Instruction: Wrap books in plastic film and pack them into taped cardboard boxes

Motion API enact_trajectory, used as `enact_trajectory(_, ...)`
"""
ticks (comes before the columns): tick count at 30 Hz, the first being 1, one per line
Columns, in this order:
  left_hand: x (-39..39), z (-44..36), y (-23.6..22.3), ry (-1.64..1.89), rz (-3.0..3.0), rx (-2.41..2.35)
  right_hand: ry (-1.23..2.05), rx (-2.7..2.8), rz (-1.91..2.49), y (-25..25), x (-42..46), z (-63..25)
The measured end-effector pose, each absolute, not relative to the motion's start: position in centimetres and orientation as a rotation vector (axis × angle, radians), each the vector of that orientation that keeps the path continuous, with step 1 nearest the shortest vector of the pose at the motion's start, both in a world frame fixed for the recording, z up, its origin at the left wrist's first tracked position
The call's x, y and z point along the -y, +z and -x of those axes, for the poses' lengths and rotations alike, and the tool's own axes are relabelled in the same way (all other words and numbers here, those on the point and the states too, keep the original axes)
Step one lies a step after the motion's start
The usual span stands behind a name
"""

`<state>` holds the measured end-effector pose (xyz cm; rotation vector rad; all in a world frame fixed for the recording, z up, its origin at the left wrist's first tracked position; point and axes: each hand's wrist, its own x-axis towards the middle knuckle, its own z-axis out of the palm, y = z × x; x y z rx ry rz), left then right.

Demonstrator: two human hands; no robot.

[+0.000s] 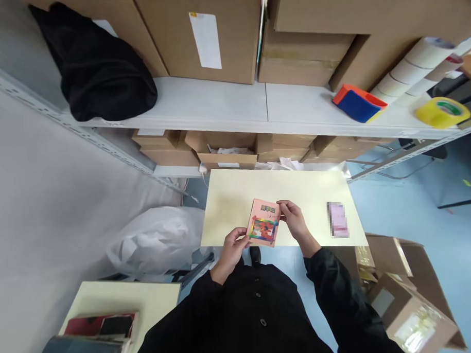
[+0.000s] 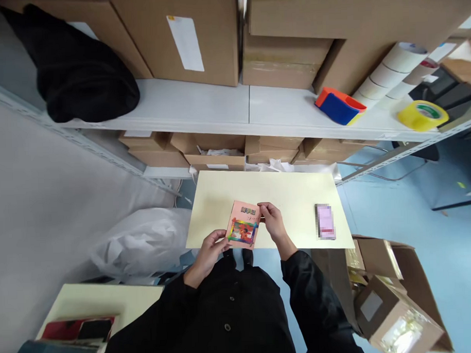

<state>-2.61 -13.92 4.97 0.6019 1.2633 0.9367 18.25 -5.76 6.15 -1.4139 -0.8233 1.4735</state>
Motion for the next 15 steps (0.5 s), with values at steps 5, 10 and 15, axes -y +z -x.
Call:
enact_trajectory(5,11.3,4.3,5.2,0.852,-0.63,-1.202,1.513,0.75,1.339,6.7,5.7,-18.4)
enact_trajectory(10,9.9,4.7,5.5,0.814,-0.581,-1.142,1.559,0.729,1.218,6.4,5.5,-19.2)
enact_trajectory(15,10.1,3.7,6.0,0.795,-0.498,-1.034,1.611,0.994,1.198,6.7,4.0,-20.2)
